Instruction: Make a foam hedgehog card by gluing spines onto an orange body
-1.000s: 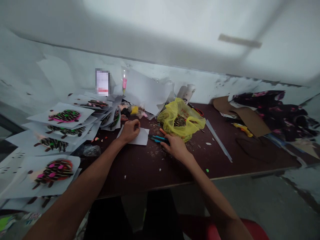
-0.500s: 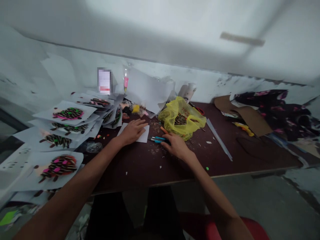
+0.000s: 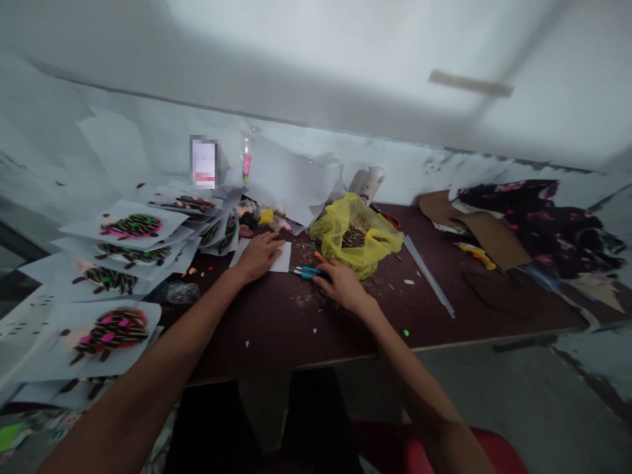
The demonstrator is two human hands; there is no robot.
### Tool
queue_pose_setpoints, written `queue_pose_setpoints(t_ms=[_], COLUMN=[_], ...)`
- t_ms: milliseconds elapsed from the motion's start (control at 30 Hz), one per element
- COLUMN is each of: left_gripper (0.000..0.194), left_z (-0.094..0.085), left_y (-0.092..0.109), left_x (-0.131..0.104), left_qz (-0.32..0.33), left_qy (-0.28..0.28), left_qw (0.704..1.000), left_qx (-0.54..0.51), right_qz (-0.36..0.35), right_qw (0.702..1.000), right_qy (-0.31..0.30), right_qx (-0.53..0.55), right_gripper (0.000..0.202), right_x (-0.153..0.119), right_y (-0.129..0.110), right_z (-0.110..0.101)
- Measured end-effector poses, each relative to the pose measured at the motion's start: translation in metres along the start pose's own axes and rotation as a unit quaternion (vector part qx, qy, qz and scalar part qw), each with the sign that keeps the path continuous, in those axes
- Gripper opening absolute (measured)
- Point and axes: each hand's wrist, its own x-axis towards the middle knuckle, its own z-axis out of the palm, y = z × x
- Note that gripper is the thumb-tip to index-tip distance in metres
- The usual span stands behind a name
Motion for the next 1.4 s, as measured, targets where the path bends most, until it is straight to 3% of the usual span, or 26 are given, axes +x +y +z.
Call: queue_pose_setpoints(t_ms=[367,833,1400], left_gripper=[0.044,0.044,0.048], left_z=[0.004,0.004,0.0], left_y=[0.0,0.001,0.0], left_x=[-0.013,-0.012,-0.005], left_qz=[0.025,0.018,0.021], left_qy=[-0.063,-0.067,-0.109], left_qw=[0.998,0.997,0.993], left_qx=[-0.005,-0.022,0.048], right_qz=[-0.02,-0.031,-0.074], right_qw=[1.0,0.999,0.995], right_qy=[0.002,0.014,0.055], right_qx=[0.016,-0.007,-0.024], right_gripper=[0.027,0.027,0.019], right_x=[-0.004,-0.009,-0.014], right_y=[0.001,-0.001,-0.002], right_z=[0.002,0.014,0.024])
